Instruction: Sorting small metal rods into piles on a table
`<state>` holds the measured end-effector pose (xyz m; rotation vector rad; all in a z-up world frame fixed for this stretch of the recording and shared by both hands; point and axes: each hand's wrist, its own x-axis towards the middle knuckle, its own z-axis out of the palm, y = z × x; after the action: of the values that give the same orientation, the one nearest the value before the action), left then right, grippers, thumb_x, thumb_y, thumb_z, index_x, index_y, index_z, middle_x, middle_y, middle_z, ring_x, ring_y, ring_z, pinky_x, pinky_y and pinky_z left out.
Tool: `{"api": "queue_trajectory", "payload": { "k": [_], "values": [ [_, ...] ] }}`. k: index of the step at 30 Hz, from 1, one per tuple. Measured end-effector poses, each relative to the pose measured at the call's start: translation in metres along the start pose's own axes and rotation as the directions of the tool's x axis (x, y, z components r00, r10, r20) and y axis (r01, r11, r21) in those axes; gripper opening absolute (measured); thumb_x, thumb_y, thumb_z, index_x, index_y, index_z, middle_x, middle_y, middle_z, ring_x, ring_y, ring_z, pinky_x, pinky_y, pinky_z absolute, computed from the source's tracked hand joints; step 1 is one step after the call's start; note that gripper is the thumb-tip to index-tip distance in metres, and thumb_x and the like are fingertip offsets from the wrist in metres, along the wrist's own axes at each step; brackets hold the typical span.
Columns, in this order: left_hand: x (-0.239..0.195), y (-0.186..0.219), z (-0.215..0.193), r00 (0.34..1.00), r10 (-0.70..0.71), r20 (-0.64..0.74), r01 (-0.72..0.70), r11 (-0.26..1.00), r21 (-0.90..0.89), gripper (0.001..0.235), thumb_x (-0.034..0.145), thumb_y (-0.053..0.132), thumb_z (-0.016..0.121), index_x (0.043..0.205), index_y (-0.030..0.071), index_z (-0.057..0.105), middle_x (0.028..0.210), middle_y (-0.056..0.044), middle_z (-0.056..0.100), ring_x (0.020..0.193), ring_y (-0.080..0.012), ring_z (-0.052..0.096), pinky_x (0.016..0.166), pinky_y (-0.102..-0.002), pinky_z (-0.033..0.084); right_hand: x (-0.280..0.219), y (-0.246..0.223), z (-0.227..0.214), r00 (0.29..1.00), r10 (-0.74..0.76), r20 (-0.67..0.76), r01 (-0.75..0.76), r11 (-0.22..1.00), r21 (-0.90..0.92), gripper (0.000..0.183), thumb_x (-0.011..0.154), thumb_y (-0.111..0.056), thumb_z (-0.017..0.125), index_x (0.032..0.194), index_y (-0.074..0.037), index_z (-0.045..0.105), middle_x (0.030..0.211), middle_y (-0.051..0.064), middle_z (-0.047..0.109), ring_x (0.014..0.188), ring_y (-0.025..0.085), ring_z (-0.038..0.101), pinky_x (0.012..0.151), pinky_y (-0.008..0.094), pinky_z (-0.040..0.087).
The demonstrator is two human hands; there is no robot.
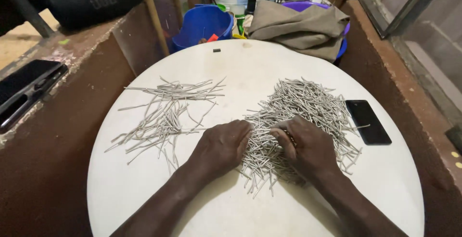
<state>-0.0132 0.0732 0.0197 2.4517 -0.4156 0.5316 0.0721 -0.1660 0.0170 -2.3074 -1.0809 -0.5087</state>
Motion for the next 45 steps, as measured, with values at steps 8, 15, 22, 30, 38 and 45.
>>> {"api": "queue_trajectory", "payload": {
  "k": [8, 15, 22, 30, 38, 45],
  "values": [
    [0.008, 0.006, 0.008, 0.993, 0.108, -0.046, -0.112, 0.988, -0.104, 0.019, 0.107, 0.021, 0.053, 0.095, 0.012, 0.065, 0.071, -0.009, 0.059, 0.072, -0.0387, 0.071, 0.070, -0.048, 0.059, 0.007, -0.005, -0.011, 0.996, 0.062, -0.064, -0.035, 0.930, 0.365, 0.020, 0.102, -0.029, 0.071, 0.097, -0.016, 0.084, 0.074, 0.010, 0.074, 0.075, 0.031, 0.077, 0.070, 0.040, 0.061],
    [0.008, 0.069, 0.034, 0.858, -0.487, -0.165, 0.185, 0.591, -0.785, 0.027, 0.108, 0.033, 0.049, 0.091, 0.016, 0.060, 0.077, 0.002, 0.054, 0.073, -0.0140, 0.050, 0.065, -0.033, 0.043, 0.001, -0.067, 0.021, 0.720, 0.489, 0.492, -0.406, -0.278, 0.871, 0.034, 0.093, -0.041, 0.078, 0.088, -0.008, 0.068, 0.077, 0.004, 0.067, 0.072, 0.020, 0.062, 0.063, 0.033, 0.050],
    [0.011, 0.024, -0.015, 0.909, -0.223, 0.351, 0.204, 0.975, 0.091, 0.026, 0.112, 0.046, 0.042, 0.104, 0.024, 0.052, 0.065, -0.005, 0.059, 0.058, -0.0221, 0.059, 0.056, -0.040, 0.044, 0.017, -0.019, -0.051, 0.858, 0.339, 0.387, -0.442, 0.870, 0.219, 0.034, 0.094, -0.045, 0.069, 0.088, -0.020, 0.089, 0.078, -0.006, 0.085, 0.074, 0.009, 0.074, 0.067, 0.029, 0.050],
    [0.000, 0.014, 0.023, 0.966, 0.105, -0.236, -0.133, 0.985, -0.108, 0.026, 0.111, 0.028, 0.051, 0.105, 0.009, 0.069, 0.082, -0.010, 0.073, 0.065, -0.0269, 0.066, 0.057, -0.043, 0.052, 0.006, -0.023, -0.026, 0.792, 0.426, 0.438, -0.605, 0.642, 0.470, 0.045, 0.099, -0.050, 0.056, 0.094, -0.013, 0.081, 0.084, 0.005, 0.075, 0.069, 0.021, 0.073, 0.060, 0.035, 0.057],
    [0.007, 0.019, 0.009, 0.994, -0.107, -0.018, 0.104, 0.987, -0.122, 0.013, 0.103, 0.027, 0.054, 0.099, 0.017, 0.061, 0.061, -0.004, 0.057, 0.056, -0.0233, 0.055, 0.053, -0.044, 0.041, 0.007, -0.019, -0.039, 0.802, 0.334, 0.496, -0.571, 0.673, 0.470, 0.040, 0.105, -0.045, 0.059, 0.087, -0.009, 0.056, 0.065, 0.005, 0.054, 0.058, 0.018, 0.054, 0.058, 0.036, 0.041],
    [0.002, 0.004, 0.020, 0.966, 0.087, -0.245, -0.133, 0.975, -0.180, 0.017, 0.101, 0.024, 0.064, 0.087, 0.021, 0.074, 0.057, -0.008, 0.066, 0.061, -0.0344, 0.074, 0.064, -0.043, 0.060, 0.004, -0.012, -0.026, 0.908, 0.301, 0.291, -0.417, 0.717, 0.558, 0.029, 0.104, -0.032, 0.069, 0.087, -0.012, 0.081, 0.068, 0.008, 0.071, 0.069, 0.018, 0.067, 0.070, 0.039, 0.061]
  ]
}}
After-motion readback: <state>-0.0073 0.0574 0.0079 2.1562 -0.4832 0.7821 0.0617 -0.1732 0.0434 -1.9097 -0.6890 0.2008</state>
